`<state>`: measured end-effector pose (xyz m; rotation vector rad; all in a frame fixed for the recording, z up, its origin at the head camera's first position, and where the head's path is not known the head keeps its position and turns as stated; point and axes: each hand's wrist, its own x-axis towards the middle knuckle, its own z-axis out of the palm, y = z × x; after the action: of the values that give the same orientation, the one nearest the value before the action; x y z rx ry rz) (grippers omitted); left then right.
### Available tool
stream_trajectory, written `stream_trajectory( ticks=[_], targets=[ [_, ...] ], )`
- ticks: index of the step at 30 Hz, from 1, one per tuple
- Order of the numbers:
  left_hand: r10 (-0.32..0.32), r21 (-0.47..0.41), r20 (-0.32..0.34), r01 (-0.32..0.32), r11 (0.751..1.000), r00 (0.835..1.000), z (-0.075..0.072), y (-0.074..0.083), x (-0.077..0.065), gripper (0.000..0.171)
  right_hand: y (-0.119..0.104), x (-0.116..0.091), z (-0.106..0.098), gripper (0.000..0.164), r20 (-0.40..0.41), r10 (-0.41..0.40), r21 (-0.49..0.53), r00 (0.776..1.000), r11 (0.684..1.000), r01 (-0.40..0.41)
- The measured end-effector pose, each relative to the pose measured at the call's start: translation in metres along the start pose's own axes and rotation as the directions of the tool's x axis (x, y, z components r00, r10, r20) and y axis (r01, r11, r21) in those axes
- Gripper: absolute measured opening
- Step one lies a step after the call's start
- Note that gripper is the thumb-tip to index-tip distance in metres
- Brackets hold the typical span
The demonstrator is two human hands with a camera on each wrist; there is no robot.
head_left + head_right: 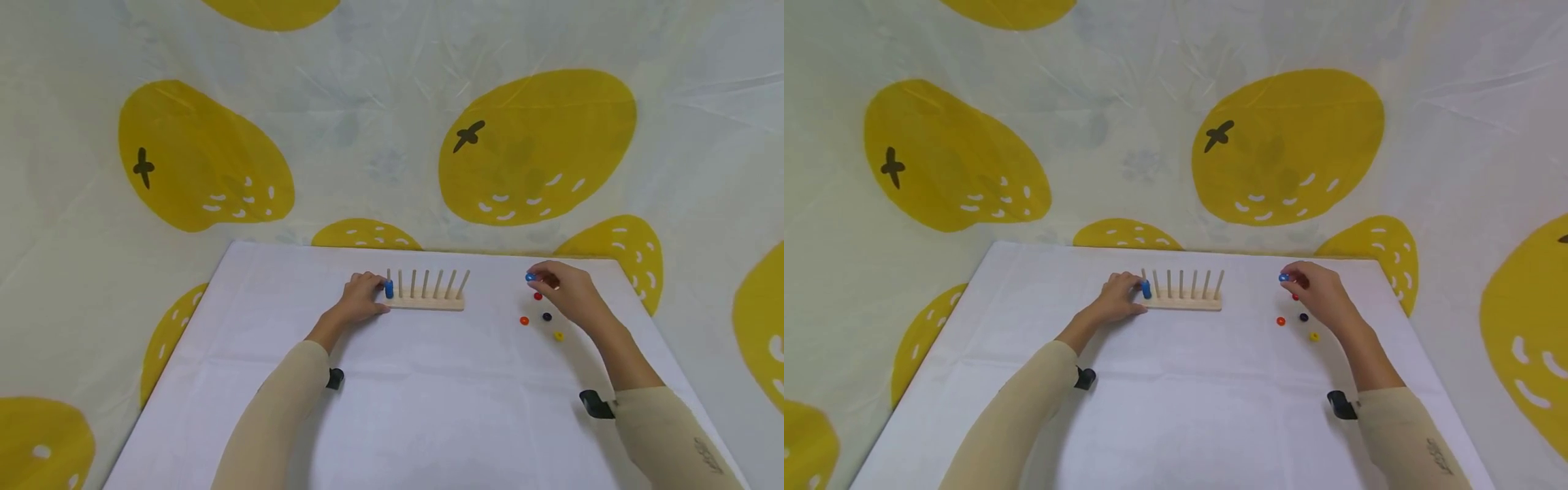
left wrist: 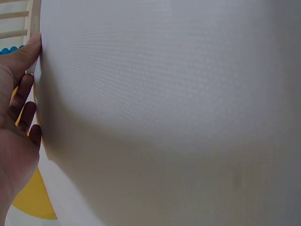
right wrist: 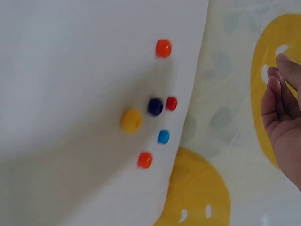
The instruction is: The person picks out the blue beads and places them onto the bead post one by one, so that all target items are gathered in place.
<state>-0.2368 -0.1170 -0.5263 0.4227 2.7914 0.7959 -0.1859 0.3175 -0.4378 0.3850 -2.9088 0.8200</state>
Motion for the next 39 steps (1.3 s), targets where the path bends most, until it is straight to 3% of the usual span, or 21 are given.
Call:
stream_trajectory(
  ticks=[9,16,26,39],
  targets=[
    [-0.004,-0.003,0.003,0.004,1.000,1.000,0.002,-0.001,0.001,0.061,-0.030,0.029,0.012,0.022,-0.003,-0.093,0.009,0.996,0.996,0.093],
    [0.005,0.005,0.000,-0.005,1.000,1.000,0.005,-0.003,0.002,0.062,-0.058,0.045,0.019,0.023,0.005,-0.122,0.052,0.993,0.991,0.121],
    [0.006,0.012,-0.011,-0.006,1.000,1.000,0.005,-0.005,0.004,0.061,-0.094,0.067,0.037,0.019,-0.025,-0.222,0.096,0.975,0.970,0.224],
    [0.003,0.014,-0.007,-0.003,1.000,1.000,0.005,-0.004,0.003,0.062,-0.135,0.087,0.065,0.019,0.048,-0.273,0.149,0.961,0.953,0.263]
  ],
)
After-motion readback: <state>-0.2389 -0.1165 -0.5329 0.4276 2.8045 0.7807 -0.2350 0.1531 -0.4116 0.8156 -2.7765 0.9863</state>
